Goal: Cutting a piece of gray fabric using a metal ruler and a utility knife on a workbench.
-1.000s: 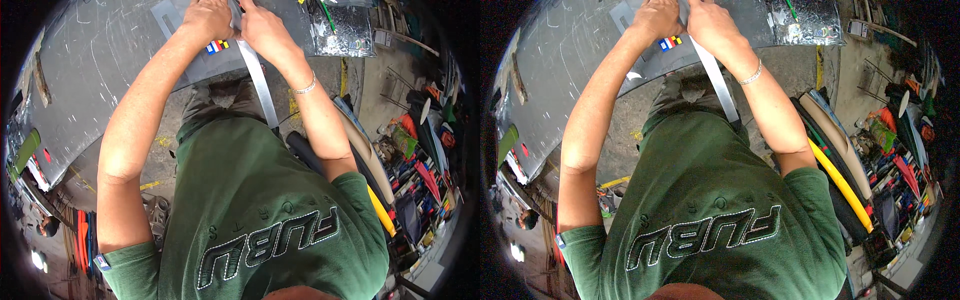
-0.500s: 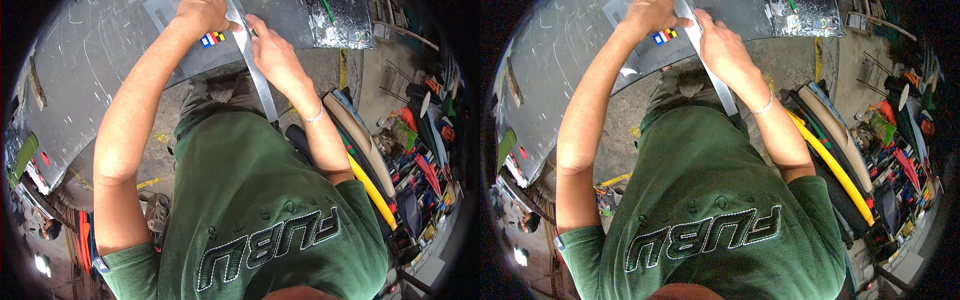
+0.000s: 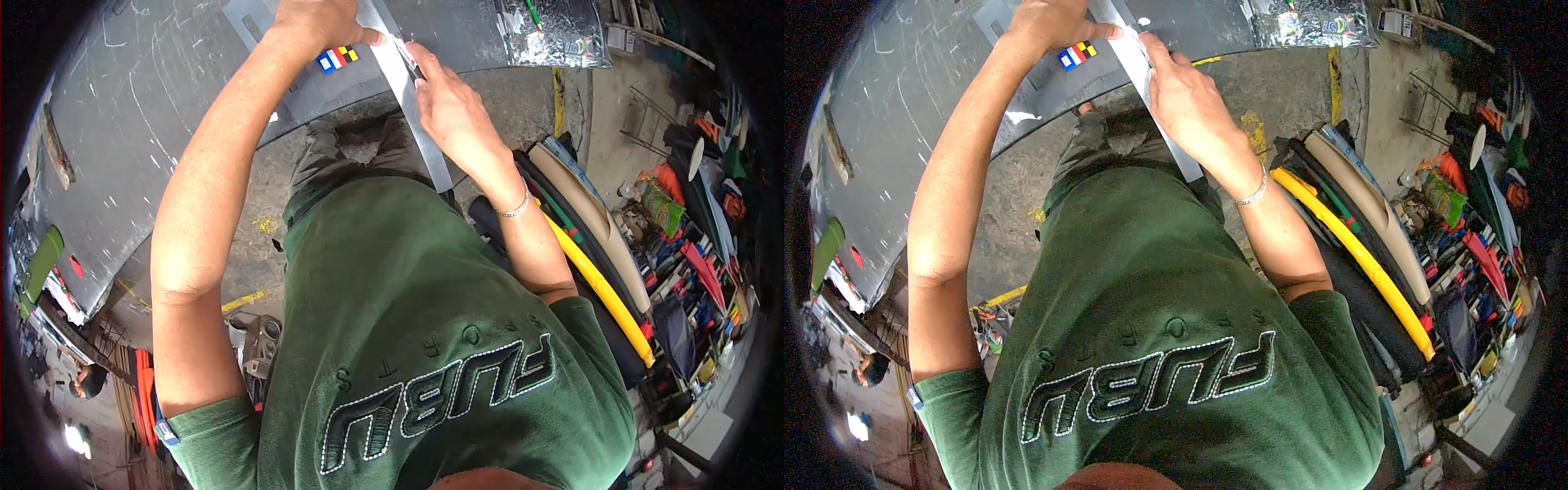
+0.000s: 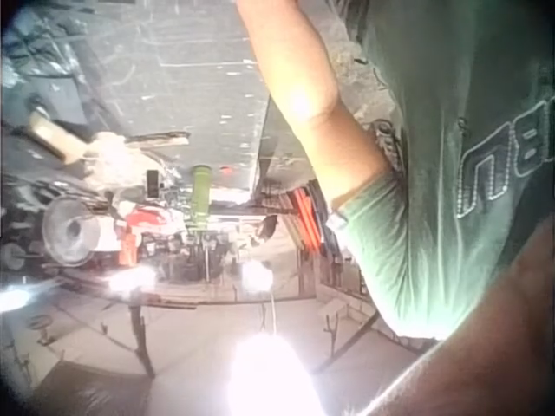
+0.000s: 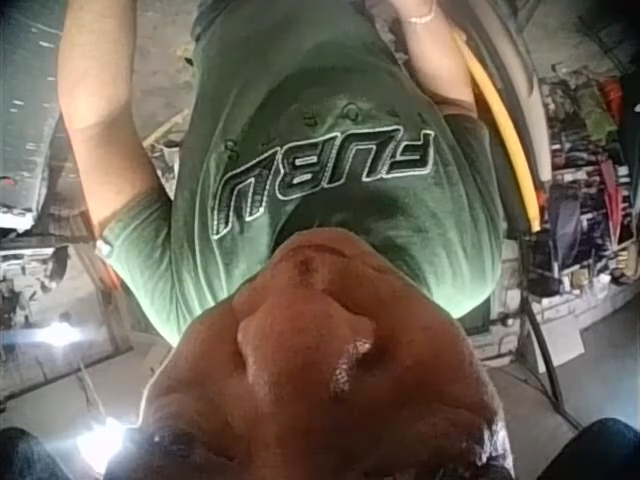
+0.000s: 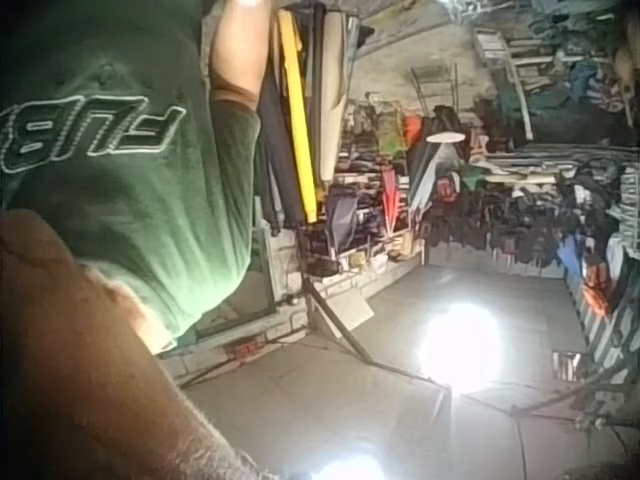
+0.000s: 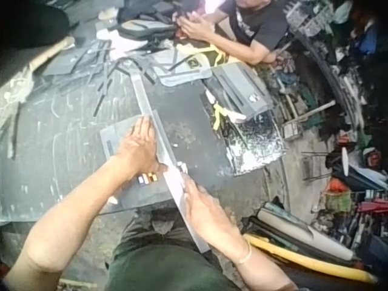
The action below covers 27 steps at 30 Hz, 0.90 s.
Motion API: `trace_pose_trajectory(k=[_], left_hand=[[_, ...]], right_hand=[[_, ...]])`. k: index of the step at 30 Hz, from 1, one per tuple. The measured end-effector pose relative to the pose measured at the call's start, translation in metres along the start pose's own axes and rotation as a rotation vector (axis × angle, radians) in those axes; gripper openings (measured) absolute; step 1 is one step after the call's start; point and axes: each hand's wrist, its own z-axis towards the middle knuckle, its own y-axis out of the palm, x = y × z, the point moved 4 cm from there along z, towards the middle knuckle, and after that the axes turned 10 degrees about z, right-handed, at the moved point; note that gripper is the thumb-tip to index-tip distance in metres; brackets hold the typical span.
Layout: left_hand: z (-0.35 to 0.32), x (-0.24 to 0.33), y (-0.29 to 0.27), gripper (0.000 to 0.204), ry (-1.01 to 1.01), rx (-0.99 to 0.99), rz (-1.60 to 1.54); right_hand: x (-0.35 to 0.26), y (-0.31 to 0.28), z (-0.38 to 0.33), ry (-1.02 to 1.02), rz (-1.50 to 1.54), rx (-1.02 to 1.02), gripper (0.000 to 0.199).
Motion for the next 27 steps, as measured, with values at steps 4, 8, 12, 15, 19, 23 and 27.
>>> trace_pose_trajectory(k=[4,8,12,15,19,23,27], left_hand=[[0.003,-0.002,0.008,0.127,-0.053,-0.327,0.093],[0.006,0.001,0.006,0.127,-0.035,-0.295,0.084],[0.0,-0.045,0.083,0.129,0.118,-0.028,-0.434],[0.012,-0.002,0.03,0.13,0.161,-0.024,-0.441],[0.01,0.005,0.0,0.131,-0.02,-0.317,0.148],[0.003,-0.026,0.051,0.131,0.313,0.319,-0.787],[0.003,-0.004,0.012,0.132,-0.018,-0.244,0.159]], right_hand=[[0.007,-0.011,0.002,0.081,0.198,-0.057,0.055],[0.046,-0.056,-0.006,-0.016,0.155,0.191,0.057],[0.042,-0.105,-0.006,-0.067,-0.021,0.263,0.039],[0.033,-0.121,0.001,-0.035,0.055,0.283,0.033],[0.038,-0.108,0.044,-0.335,0.284,0.295,0.04],[0.043,-0.075,0.12,-0.507,0.661,0.34,0.043],[-0.018,-0.072,0.134,-0.282,1.002,0.308,0.044]])
